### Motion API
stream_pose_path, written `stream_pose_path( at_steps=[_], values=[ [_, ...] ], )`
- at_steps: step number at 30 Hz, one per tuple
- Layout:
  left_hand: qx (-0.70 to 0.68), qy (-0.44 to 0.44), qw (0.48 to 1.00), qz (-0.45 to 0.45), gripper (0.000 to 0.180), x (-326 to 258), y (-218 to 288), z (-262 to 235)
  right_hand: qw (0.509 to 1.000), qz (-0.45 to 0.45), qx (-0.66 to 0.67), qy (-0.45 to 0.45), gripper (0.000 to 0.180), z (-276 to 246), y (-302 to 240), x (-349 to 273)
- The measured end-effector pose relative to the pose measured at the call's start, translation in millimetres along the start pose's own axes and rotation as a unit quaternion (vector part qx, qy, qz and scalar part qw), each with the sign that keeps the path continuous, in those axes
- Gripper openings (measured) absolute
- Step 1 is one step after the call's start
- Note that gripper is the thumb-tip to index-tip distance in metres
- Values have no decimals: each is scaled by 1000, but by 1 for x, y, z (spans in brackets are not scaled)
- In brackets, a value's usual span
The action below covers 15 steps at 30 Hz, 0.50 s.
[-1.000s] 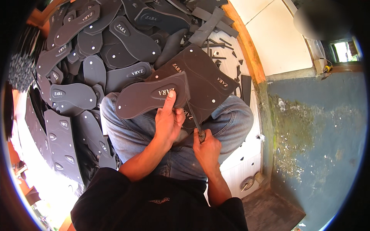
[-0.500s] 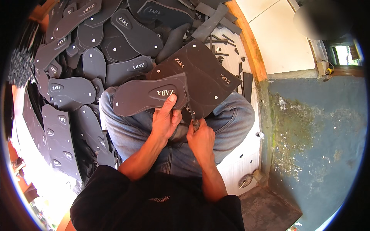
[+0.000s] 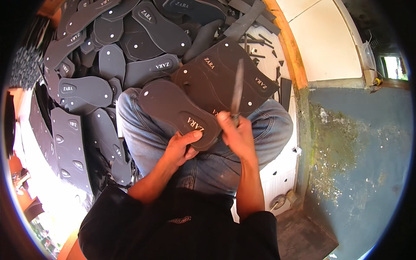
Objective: The person trims the edges of multiple shoe soles using shears while sitting on the floor next to a pile of components.
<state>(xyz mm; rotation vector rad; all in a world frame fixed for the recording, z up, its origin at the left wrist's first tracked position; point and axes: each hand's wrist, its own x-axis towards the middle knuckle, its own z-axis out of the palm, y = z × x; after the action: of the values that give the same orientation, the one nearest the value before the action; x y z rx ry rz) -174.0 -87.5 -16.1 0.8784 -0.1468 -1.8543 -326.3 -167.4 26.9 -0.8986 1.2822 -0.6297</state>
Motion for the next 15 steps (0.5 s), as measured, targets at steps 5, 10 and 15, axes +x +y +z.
stream_pose_path(
  at_steps=[5,10,15],
  values=[
    [-1,146,989,-4,26,3,-1,6,998,-58,-39,6,21,3,22,-11],
    [-55,223,970,84,35,-3,1,16,986,-105,-117,47,34,3,36,-32],
    [-94,246,961,87,28,-10,-7,27,894,-101,-432,60,37,-34,50,-75]
  ],
)
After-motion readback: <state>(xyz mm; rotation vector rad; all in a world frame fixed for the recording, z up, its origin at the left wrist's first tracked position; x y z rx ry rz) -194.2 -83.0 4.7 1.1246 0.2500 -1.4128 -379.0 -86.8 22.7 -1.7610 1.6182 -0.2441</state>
